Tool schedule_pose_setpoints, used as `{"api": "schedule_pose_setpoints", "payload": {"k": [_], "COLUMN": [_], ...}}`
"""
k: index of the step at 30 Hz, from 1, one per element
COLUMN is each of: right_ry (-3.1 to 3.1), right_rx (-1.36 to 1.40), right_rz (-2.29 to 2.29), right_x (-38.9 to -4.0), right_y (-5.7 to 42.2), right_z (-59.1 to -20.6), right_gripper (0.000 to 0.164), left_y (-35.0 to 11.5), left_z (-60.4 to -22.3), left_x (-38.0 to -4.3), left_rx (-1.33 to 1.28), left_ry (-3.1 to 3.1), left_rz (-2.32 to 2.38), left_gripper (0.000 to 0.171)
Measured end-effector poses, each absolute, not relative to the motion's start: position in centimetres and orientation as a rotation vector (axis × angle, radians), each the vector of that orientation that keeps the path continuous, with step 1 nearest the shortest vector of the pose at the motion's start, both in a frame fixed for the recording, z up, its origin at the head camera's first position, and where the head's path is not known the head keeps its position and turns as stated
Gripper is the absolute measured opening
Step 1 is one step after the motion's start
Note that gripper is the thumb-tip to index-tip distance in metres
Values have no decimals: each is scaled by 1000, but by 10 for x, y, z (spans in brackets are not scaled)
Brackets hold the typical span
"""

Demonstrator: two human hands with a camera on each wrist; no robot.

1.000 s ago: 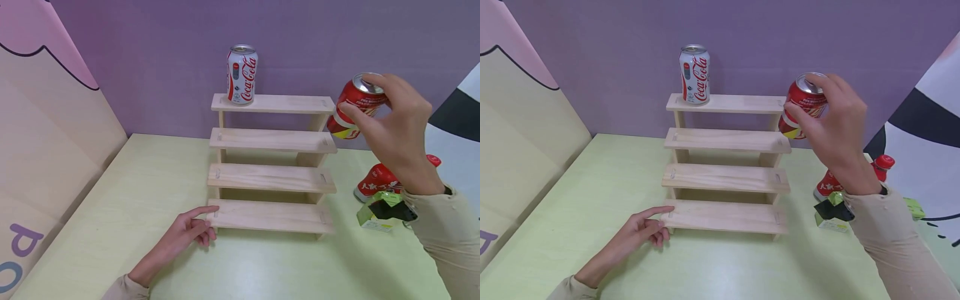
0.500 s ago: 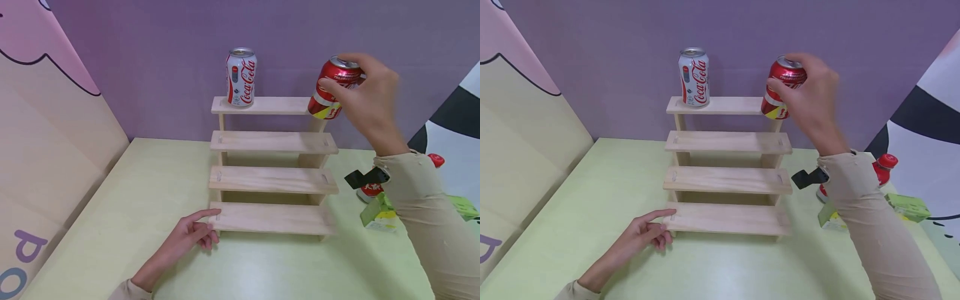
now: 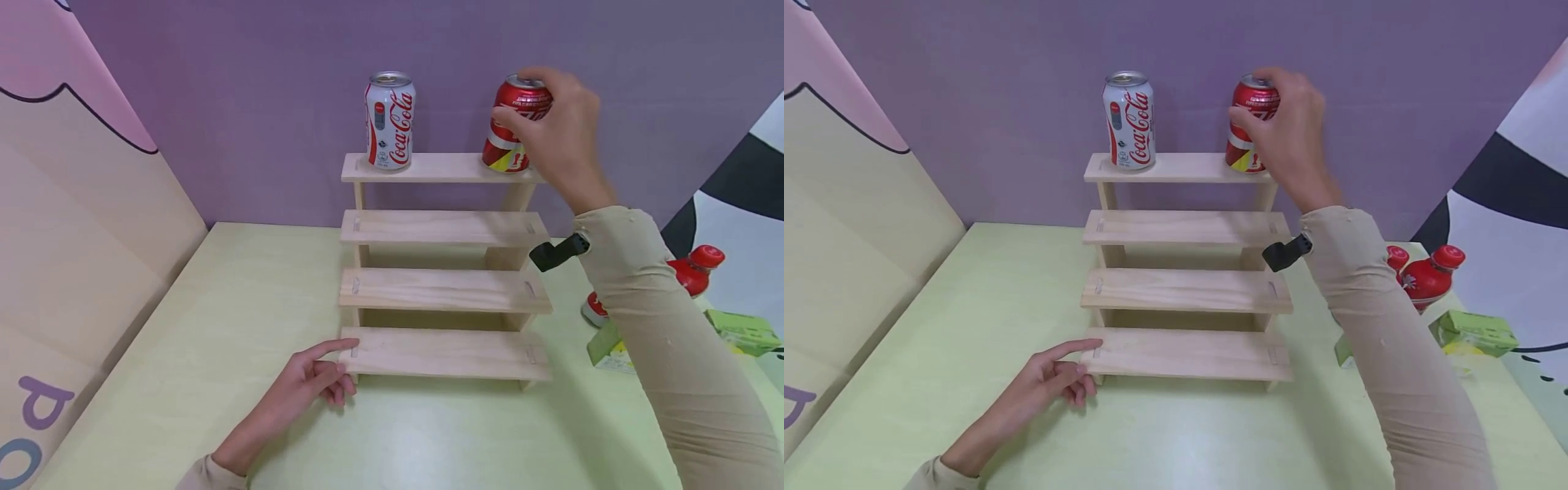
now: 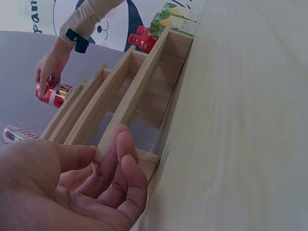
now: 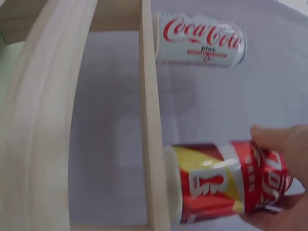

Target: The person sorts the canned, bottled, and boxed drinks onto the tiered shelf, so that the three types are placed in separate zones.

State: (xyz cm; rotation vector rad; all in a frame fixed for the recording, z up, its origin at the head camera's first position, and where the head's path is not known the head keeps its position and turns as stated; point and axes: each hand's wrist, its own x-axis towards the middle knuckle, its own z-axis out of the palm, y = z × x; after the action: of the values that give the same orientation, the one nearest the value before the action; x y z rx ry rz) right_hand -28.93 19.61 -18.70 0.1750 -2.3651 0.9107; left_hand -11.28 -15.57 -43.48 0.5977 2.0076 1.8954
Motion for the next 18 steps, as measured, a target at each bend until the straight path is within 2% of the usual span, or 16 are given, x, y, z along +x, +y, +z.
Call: {"api": "schedule_pose_setpoints", "payload": {"k": [18], "right_ry": [-2288], "right_rx": [331], "right_rz": [991], "right_x": [-304], "right_y": [208], "right_z": [-204], "right_gripper": [63], "left_y": [-154], "left_z": [-434], "left_x": [-112], "left_rx": [591], "left_ry": [2011], "left_rz": [1889], "left_gripper": [42]}}
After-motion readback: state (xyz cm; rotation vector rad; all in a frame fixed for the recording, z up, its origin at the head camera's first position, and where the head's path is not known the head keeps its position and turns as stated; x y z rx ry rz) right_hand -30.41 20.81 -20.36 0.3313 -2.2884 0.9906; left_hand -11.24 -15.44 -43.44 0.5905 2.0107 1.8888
